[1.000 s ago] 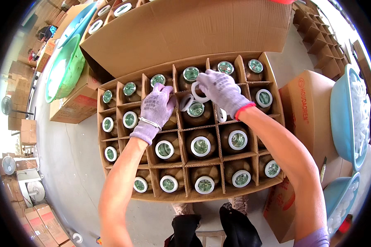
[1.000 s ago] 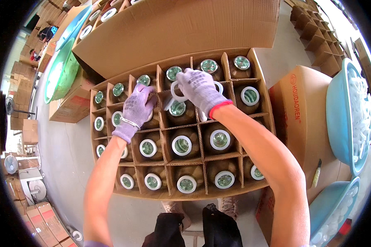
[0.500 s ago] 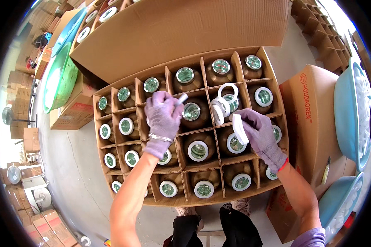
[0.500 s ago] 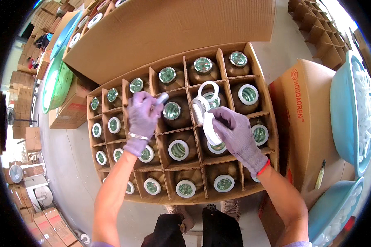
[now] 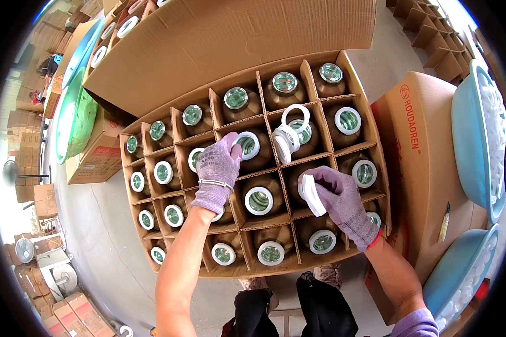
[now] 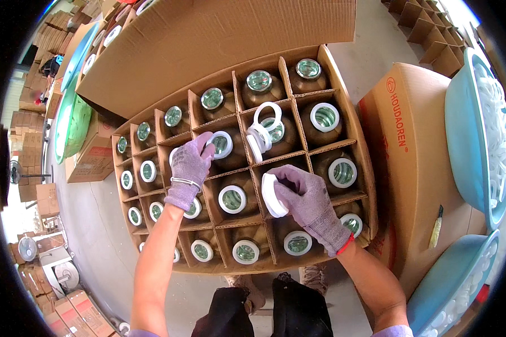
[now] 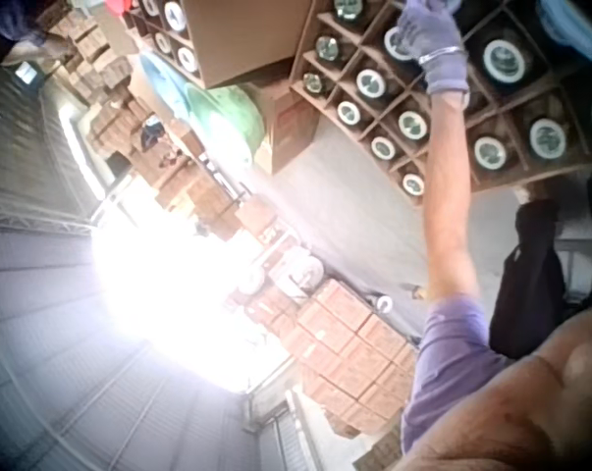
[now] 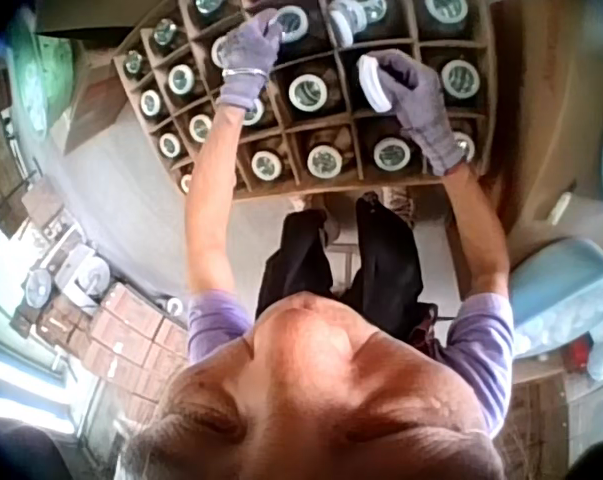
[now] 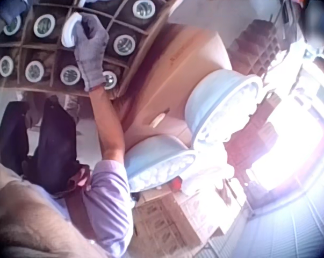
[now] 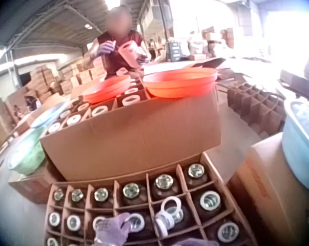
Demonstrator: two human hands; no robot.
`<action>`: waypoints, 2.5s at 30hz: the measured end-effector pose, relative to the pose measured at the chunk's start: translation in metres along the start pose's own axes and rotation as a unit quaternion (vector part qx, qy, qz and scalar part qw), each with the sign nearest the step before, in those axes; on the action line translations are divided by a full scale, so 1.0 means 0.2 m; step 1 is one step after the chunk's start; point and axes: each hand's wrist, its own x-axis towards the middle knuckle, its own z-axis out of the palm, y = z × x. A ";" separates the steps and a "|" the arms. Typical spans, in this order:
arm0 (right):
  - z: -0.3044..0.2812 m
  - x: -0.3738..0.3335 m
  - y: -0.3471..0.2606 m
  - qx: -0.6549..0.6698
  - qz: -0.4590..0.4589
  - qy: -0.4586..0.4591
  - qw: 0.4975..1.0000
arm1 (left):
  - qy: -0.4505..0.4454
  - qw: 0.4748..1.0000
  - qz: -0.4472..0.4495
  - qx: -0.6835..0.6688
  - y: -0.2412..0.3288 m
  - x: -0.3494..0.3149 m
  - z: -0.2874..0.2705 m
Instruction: The person assembles and packs light green thermos flasks. They insert a wooden stick into the flask, place a metal cap on top, and then put the flask into a plastic bag. The person also places white plastic rings into a compartmentalized cardboard box.
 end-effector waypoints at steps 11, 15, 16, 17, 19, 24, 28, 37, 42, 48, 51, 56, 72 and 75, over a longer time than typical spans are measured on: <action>0.05 0.05 -0.07 -0.056 -0.077 0.083 0.992 | -0.102 0.969 0.012 0.226 0.20 -0.04 -0.12; 0.10 0.14 -0.15 -0.255 -0.206 0.139 0.934 | 0.014 0.993 0.114 -0.033 0.35 -0.15 -0.20; 0.10 0.15 -0.15 -0.279 -0.224 0.143 0.923 | 0.002 0.977 0.129 -0.167 0.36 -0.19 -0.21; 0.10 0.14 -0.15 -0.292 -0.232 0.145 0.916 | -0.047 0.943 0.060 -0.325 0.41 -0.25 -0.20; 0.12 0.13 -0.14 -0.316 -0.254 0.149 0.902 | -0.164 0.908 -0.072 -0.379 0.50 -0.27 -0.26; 0.11 0.07 -0.25 0.092 0.035 -0.108 0.989 | -0.029 0.945 0.083 -0.314 0.32 -0.26 -0.20; 0.10 0.08 -0.25 0.050 0.056 -0.119 0.990 | -0.009 0.968 0.187 -0.165 0.38 -0.25 -0.24; 0.16 0.06 -0.25 0.096 0.026 0.017 0.995 | 0.107 0.956 0.272 -0.014 0.34 -0.22 -0.19; 0.08 0.16 -0.31 0.321 -0.037 0.223 0.920 | 0.183 0.928 0.141 -0.291 0.28 -0.11 -0.15; -0.09 0.47 -0.42 0.282 -0.093 0.037 0.954 | 0.036 0.860 -0.126 -0.493 0.10 0.46 -0.17; -0.14 0.72 -0.40 0.157 -0.067 -0.005 0.985 | -0.022 0.907 -0.199 -0.370 -0.05 0.58 -0.09; -0.18 1.01 -0.38 -0.094 -0.044 -0.019 0.994 | -0.090 0.988 -0.096 -0.081 -0.14 0.62 -0.04; -0.16 1.15 -0.21 -0.641 -0.282 0.039 0.713 | 0.008 0.989 0.113 0.093 -0.02 0.54 0.00; -0.13 1.13 -0.22 -0.642 -0.296 -0.003 0.707 | -0.025 0.983 0.079 0.163 0.04 0.52 -0.03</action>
